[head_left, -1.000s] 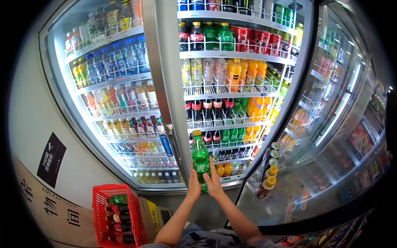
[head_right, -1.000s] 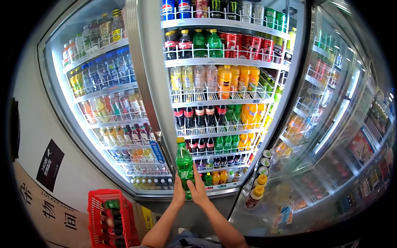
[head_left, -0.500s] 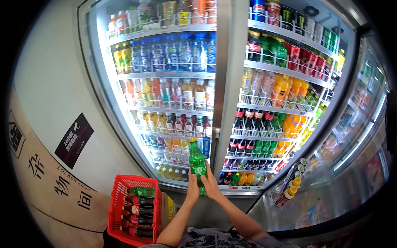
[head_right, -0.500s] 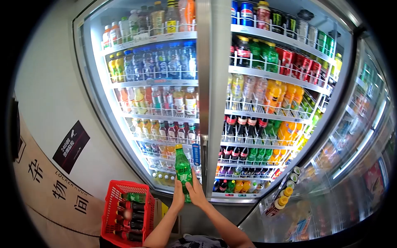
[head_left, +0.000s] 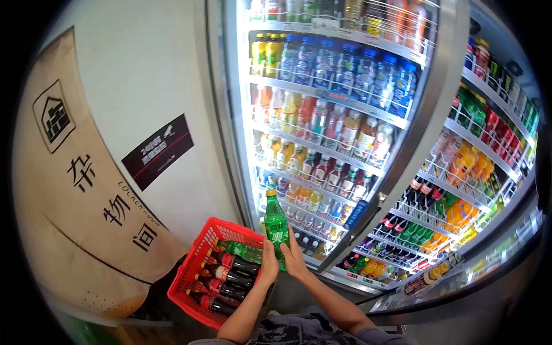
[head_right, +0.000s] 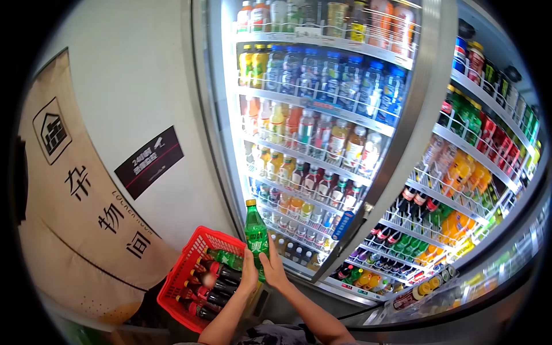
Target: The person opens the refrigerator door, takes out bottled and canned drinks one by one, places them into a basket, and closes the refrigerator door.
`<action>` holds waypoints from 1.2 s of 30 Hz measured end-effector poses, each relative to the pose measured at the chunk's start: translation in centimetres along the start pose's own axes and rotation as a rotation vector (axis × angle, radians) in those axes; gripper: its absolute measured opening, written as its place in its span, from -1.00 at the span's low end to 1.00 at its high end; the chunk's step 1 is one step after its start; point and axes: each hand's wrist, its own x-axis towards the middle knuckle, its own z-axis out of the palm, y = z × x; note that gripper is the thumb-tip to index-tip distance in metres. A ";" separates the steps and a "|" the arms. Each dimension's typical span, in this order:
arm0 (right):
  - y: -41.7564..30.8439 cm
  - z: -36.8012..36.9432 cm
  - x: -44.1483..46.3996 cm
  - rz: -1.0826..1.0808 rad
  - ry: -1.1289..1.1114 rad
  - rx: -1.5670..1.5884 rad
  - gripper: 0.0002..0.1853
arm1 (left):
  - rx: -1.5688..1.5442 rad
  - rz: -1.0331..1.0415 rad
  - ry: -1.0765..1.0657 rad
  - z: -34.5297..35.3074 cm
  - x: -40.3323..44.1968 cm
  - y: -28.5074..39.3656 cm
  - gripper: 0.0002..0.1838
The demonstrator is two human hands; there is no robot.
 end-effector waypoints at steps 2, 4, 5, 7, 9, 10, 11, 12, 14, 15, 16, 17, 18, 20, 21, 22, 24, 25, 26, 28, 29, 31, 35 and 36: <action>0.6 2.3 0.4 -0.019 -0.043 0.057 -0.31 | 0.043 0.023 0.011 -2.6 0.4 -0.3 -0.40; 0.8 3.9 0.7 0.018 -0.120 0.072 -0.32 | 0.103 0.060 0.079 -4.0 -0.1 0.6 -0.41; 0.8 4.7 1.0 0.046 -0.164 0.078 -0.32 | 0.165 0.098 0.113 -4.8 -0.1 1.1 -0.43; 1.7 6.3 1.5 0.066 -0.249 0.097 -0.32 | 0.177 0.114 0.200 -6.3 0.0 0.4 -0.44; 2.6 8.1 1.9 0.029 -0.291 0.121 -0.32 | 0.199 0.128 0.310 -7.8 -0.1 -0.4 -0.45; 2.6 8.9 2.2 0.040 -0.343 0.138 -0.33 | 0.201 0.133 0.356 -8.4 -0.3 -0.4 -0.45; 2.6 9.6 2.5 0.039 -0.386 0.154 -0.33 | 0.313 0.111 0.432 -9.0 -0.5 -0.3 -0.45; 2.4 10.1 2.8 0.055 -0.432 0.149 -0.33 | 0.425 0.080 0.504 -9.6 -0.8 -0.3 -0.46; 4.4 11.6 2.6 -0.027 -0.459 0.055 -0.31 | 0.409 0.075 0.577 -10.6 -1.2 -0.8 -0.46; 4.2 11.7 2.4 -0.020 -0.495 0.068 -0.31 | 0.389 0.079 0.605 -11.0 -1.4 -1.1 -0.46; 3.5 11.7 2.7 0.040 -0.569 0.105 -0.30 | 0.401 0.042 0.643 -11.2 -1.8 -1.2 -0.46; 3.1 11.6 3.1 0.096 -0.639 0.141 -0.29 | 0.402 0.038 0.678 -11.3 -2.3 -1.2 -0.46; 3.3 11.8 3.2 0.091 -0.661 0.129 -0.27 | 0.363 0.058 0.683 -11.4 -2.7 -1.0 -0.47; 3.9 12.0 3.6 0.123 -0.772 0.119 -0.28 | 0.354 0.052 0.741 -11.3 -3.5 -0.6 -0.48; 4.3 12.1 3.7 0.164 -0.859 0.094 -0.29 | 0.353 0.057 0.767 -11.8 -3.9 -1.6 -0.48; 5.3 12.8 3.4 0.130 -0.871 0.126 -0.26 | 0.345 0.057 0.786 -12.6 -4.4 -2.7 -0.47; 6.2 13.2 3.4 0.171 -0.992 0.120 -0.25 | 0.328 -0.016 0.817 -13.3 -6.2 -3.1 -0.44; 6.0 13.4 3.2 0.212 -1.083 0.108 -0.23 | 0.393 0.010 0.876 -13.7 -6.9 -3.7 -0.43; 7.0 14.2 2.4 0.165 -1.071 0.186 -0.24 | 0.503 -0.028 0.910 -14.1 -8.0 -4.2 -0.43; 6.5 15.0 2.0 0.205 -1.161 0.185 -0.27 | 0.620 -0.073 0.962 -14.7 -9.9 -4.1 -0.43; 6.3 15.5 1.8 0.242 -1.219 0.173 -0.31 | 0.613 -0.157 0.967 -15.0 -10.7 -3.9 -0.44; 6.6 16.9 0.5 0.152 -1.214 0.171 -0.29 | 0.605 -0.247 0.978 -15.7 -12.5 -3.9 -0.45; 4.3 18.1 -0.7 0.468 -1.365 -0.010 -0.20 | 0.575 -0.246 0.997 -17.6 -15.1 -5.6 -0.55; 5.1 18.8 -1.6 0.467 -1.375 -0.040 -0.20 | 0.586 -0.267 1.028 -17.4 -15.6 -5.1 -0.58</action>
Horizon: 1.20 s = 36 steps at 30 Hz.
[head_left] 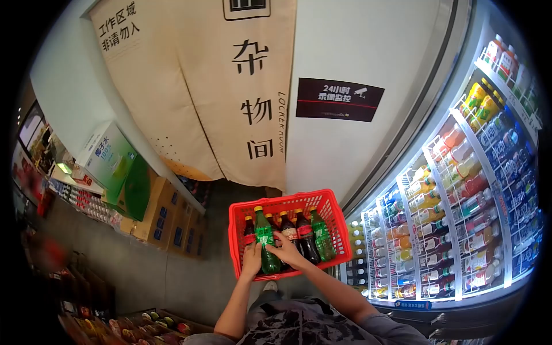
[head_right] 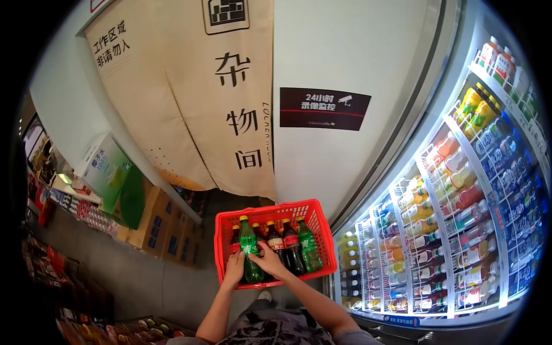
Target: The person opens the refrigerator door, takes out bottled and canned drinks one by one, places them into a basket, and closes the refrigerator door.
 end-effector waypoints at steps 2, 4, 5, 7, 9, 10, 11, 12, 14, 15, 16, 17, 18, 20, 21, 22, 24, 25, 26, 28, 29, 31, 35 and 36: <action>2.3 1.7 2.2 -0.037 0.028 -0.062 -0.21 | 0.011 -0.019 0.044 -0.9 -0.3 0.4 -0.60; 3.6 3.0 3.9 -0.043 0.014 -0.054 -0.22 | 0.113 0.041 0.066 -1.5 -0.8 0.1 -0.61; 4.1 3.6 4.5 -0.041 0.012 -0.034 -0.23 | 0.110 0.035 0.078 -1.6 -0.8 0.0 -0.61; 3.4 4.6 4.3 -0.056 0.022 -0.079 -0.26 | 0.130 -0.042 0.052 -1.7 -1.2 -0.3 -0.51; 2.4 5.0 4.1 -0.046 0.071 -0.150 -0.27 | 0.221 -0.007 0.080 -1.7 -1.2 -1.0 -0.46; 1.8 5.0 3.9 -0.046 0.069 -0.160 -0.25 | 0.264 -0.020 0.072 -1.7 -1.1 -1.0 -0.44; 1.4 4.9 4.1 -0.045 0.070 -0.170 -0.25 | 0.302 -0.033 0.063 -1.6 -1.0 -1.1 -0.42; 1.2 5.0 4.2 -0.095 0.065 -0.182 -0.24 | 0.321 -0.098 -0.052 -3.1 -1.3 2.0 -0.36; 1.2 5.0 4.3 -0.097 0.065 -0.263 -0.21 | 0.356 -0.030 -0.028 -3.2 -1.4 1.6 -0.39; 1.5 5.2 4.4 -0.089 0.061 -0.270 -0.21 | 0.409 0.047 0.000 -3.3 -1.5 1.6 -0.42; 1.6 5.4 4.7 -0.138 0.084 -0.307 -0.21 | 0.438 0.032 0.034 -3.3 -1.6 2.1 -0.52; 1.6 5.6 4.9 -0.188 0.107 -0.342 -0.21 | 0.434 0.029 0.036 -3.4 -1.6 2.2 -0.52; 1.1 5.5 5.0 -0.123 0.047 -0.361 -0.16 | 0.462 0.029 0.046 -3.5 -1.5 2.2 -0.60; 1.3 5.6 5.5 -0.113 0.037 -0.356 -0.15 | 0.493 0.030 0.053 -3.9 -1.5 2.3 -0.67; 1.6 5.6 5.8 -0.103 0.029 -0.350 -0.14 | 0.511 0.026 0.055 -4.1 -1.4 2.6 -0.73; 1.9 5.7 6.1 -0.099 0.033 -0.347 -0.14 | 0.528 0.023 0.057 -4.3 -1.3 3.0 -0.77; 2.4 5.9 6.4 -0.086 0.037 -0.345 -0.13 | 0.543 0.044 0.066 -4.6 -1.4 3.5 -0.78; 2.6 5.9 6.5 -0.083 0.044 -0.340 -0.13 | 0.556 0.065 0.082 -4.7 -1.4 3.8 -0.79; 2.7 6.0 6.5 -0.066 0.036 -0.335 -0.12 | 0.559 0.070 0.073 -5.0 -1.3 4.2 -0.79; 3.0 6.1 6.4 -0.038 0.036 -0.318 -0.12 | 0.567 0.058 0.048 -5.5 -1.2 5.4 -0.79; 3.2 6.1 6.2 -0.028 0.014 -0.254 -0.13 | 0.573 0.061 0.034 -5.5 -1.1 5.6 -0.79; 2.6 6.0 5.9 -0.017 0.002 -0.176 -0.14 | 0.512 0.108 0.138 -5.6 -0.7 5.8 -0.78; 2.2 5.2 5.1 0.080 -0.033 0.008 -0.27 | 0.466 0.172 0.065 -5.6 0.5 7.0 -0.72; 1.6 4.8 4.8 0.111 -0.013 0.108 -0.36 | 0.413 0.237 0.106 -5.4 0.7 7.6 -0.71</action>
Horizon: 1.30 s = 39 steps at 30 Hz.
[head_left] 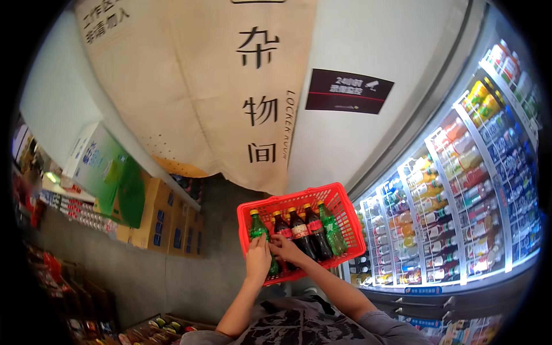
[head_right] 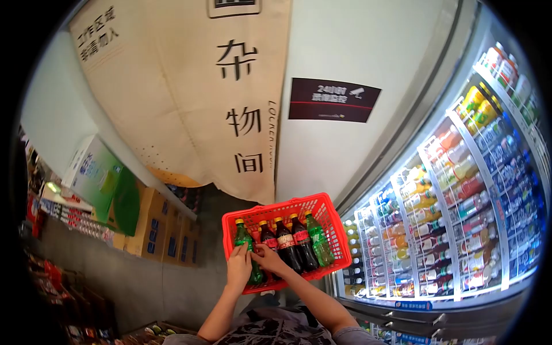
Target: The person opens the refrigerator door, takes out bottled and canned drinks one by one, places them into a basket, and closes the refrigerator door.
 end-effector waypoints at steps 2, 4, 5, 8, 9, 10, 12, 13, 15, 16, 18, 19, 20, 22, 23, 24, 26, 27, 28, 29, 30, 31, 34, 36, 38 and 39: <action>-1.6 -1.0 -1.5 0.023 0.047 0.135 -0.56 | -0.062 0.070 0.031 0.4 0.7 0.9 -0.70; -0.9 -1.9 -2.2 -0.049 0.129 0.231 -0.59 | -0.169 0.142 0.003 1.4 1.2 1.8 -0.70; -0.5 -2.5 -2.6 -0.131 0.185 0.308 -0.62 | -0.179 0.163 -0.028 1.9 1.5 2.4 -0.70; -0.5 -4.7 -5.0 -0.237 0.352 0.345 -0.69 | -0.376 0.307 -0.146 3.7 2.1 5.1 -0.72; -0.1 -5.5 -5.7 -0.299 0.424 0.356 -0.71 | -0.385 0.330 -0.178 4.4 2.1 6.0 -0.72; -0.7 -6.1 -7.2 -0.313 0.491 0.414 -0.74 | -0.422 0.402 -0.196 5.1 2.0 7.0 -0.71; -0.4 -7.5 -9.5 -0.357 0.589 0.492 -0.74 | -0.459 0.508 -0.255 6.3 1.6 9.0 -0.71; -0.2 -8.1 -10.8 -0.407 0.649 0.558 -0.75 | -0.471 0.534 -0.287 6.8 1.1 10.2 -0.71; 0.3 -9.5 -13.9 -0.418 0.768 0.513 -0.75 | -0.504 0.545 -0.399 7.8 0.1 12.8 -0.70; 0.8 -10.2 -15.4 -0.451 0.829 0.503 -0.75 | -0.520 0.579 -0.426 8.6 -0.7 14.0 -0.71; 3.2 -11.6 -18.2 -0.505 0.935 0.454 -0.74 | -0.571 0.647 -0.494 10.1 -2.6 16.5 -0.72; 3.8 -11.9 -20.0 -0.509 0.986 0.459 -0.74 | -0.609 0.676 -0.525 10.7 -3.7 17.7 -0.73; 4.3 -12.1 -21.9 -0.502 1.045 0.507 -0.74 | -0.646 0.706 -0.555 11.5 -4.8 18.9 -0.73; 4.8 -12.5 -26.2 -0.539 1.125 0.531 -0.72 | -0.664 0.769 -0.620 12.4 -7.0 21.4 -0.73; 5.2 -12.6 -28.5 -0.548 1.170 0.535 -0.72 | -0.666 0.802 -0.653 12.9 -8.3 22.6 -0.74; 5.7 -12.6 -30.5 -0.554 1.217 0.525 -0.72 | -0.706 0.816 -0.686 13.3 -9.6 23.7 -0.74; 7.0 -12.4 -34.6 -0.596 1.339 0.503 -0.72 | -0.702 0.868 -0.753 14.3 -12.4 25.7 -0.74; 8.3 -12.5 -36.6 -0.603 1.379 0.518 -0.72 | -0.691 0.886 -0.784 14.6 -13.8 26.6 -0.74; 8.9 -12.3 -38.6 -0.629 1.454 0.505 -0.73 | -0.723 0.885 -0.838 14.6 -15.2 27.7 -0.74; 9.5 -12.3 -40.7 -0.655 1.526 0.488 -0.74 | -0.734 0.914 -0.865 15.0 -16.6 28.6 -0.74; 9.5 -12.0 -43.0 -0.671 1.595 0.507 -0.75 | -0.726 0.926 -0.893 15.4 -17.9 29.2 -0.74; 10.1 -12.0 -45.1 -0.708 1.659 0.476 -0.77 | -0.718 0.935 -0.919 15.7 -19.1 29.8 -0.74; 12.6 -12.2 -50.0 -0.669 1.900 0.468 -0.77 | -0.757 0.983 -0.977 16.3 -22.6 31.0 -0.74; 13.7 -12.1 -52.1 -0.573 1.971 0.450 -0.76 | -0.802 0.972 -1.004 17.2 -24.7 30.9 -0.73; 14.8 -12.0 -53.1 -0.454 2.016 0.418 -0.72 | -0.821 0.940 -1.040 17.7 -26.3 30.4 -0.73; 15.4 -12.3 -53.1 -0.453 2.027 0.421 -0.72 | -0.833 0.896 -1.063 17.7 -26.9 30.2 -0.73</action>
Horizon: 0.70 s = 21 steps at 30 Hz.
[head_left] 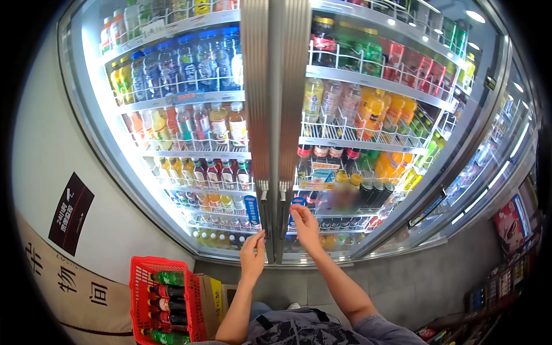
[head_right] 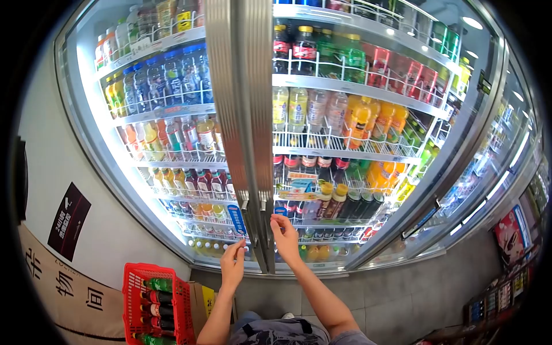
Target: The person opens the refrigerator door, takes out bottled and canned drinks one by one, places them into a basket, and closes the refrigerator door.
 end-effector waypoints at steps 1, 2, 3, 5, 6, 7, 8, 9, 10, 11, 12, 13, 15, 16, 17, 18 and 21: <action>0.6 0.1 0.2 -0.021 -0.015 -0.012 -0.70 | 0.026 0.003 -0.021 0.3 -0.3 0.2 -0.73; 1.1 0.3 0.3 -0.044 -0.034 -0.023 -0.69 | 0.027 0.004 -0.028 0.5 -0.6 0.2 -0.73; 0.8 0.7 0.4 -0.035 -0.030 -0.053 -0.66 | 0.018 -0.013 -0.056 0.7 -0.8 0.2 -0.73; 0.1 1.2 1.1 0.013 -0.077 -0.090 -0.64 | -0.009 -0.006 -0.082 0.7 -0.5 -0.4 -0.73; -0.2 1.7 1.4 0.072 -0.125 -0.131 -0.61 | -0.005 0.006 -0.082 0.6 -0.1 -0.6 -0.73; -0.2 2.7 1.9 -0.048 -0.081 -0.106 -0.51 | -0.001 0.010 -0.079 0.4 0.5 -0.7 -0.73; -0.3 3.3 2.5 -0.057 -0.074 -0.096 -0.51 | 0.004 0.012 -0.081 0.1 1.1 -0.8 -0.73; -0.6 3.7 3.3 0.096 -0.107 0.017 -0.48 | 0.048 0.053 -0.085 -0.4 1.7 -0.1 -0.73; -0.9 4.0 3.9 0.247 -0.140 0.127 -0.44 | 0.048 0.064 -0.093 -0.9 2.4 0.1 -0.73; -1.1 4.8 4.1 0.259 -0.124 0.175 -0.43 | 0.013 0.022 -0.112 -1.3 2.8 0.2 -0.73; -0.4 4.9 4.5 0.254 -0.117 0.170 -0.43 | -0.026 -0.024 -0.129 -1.5 3.1 0.3 -0.73; 0.8 5.0 5.1 0.271 -0.101 0.174 -0.45 | -0.033 0.016 -0.121 -1.7 3.5 -0.2 -0.74; 2.1 5.4 5.4 0.296 -0.058 0.217 -0.48 | -0.048 0.018 -0.138 -2.4 3.9 -0.4 -0.74; 2.1 5.7 5.5 0.295 -0.055 0.213 -0.48 | -0.052 0.014 -0.156 -2.8 4.1 -0.4 -0.75; 2.3 5.8 5.4 0.288 -0.026 0.221 -0.48 | -0.057 0.012 -0.160 -3.0 4.2 -0.8 -0.75; 2.1 6.0 5.1 0.284 0.007 0.228 -0.47 | -0.070 0.013 -0.163 -3.2 4.3 -1.2 -0.75; 1.1 6.6 4.6 0.254 0.069 0.164 -0.48 | -0.077 0.006 -0.201 -3.5 4.3 -2.0 -0.76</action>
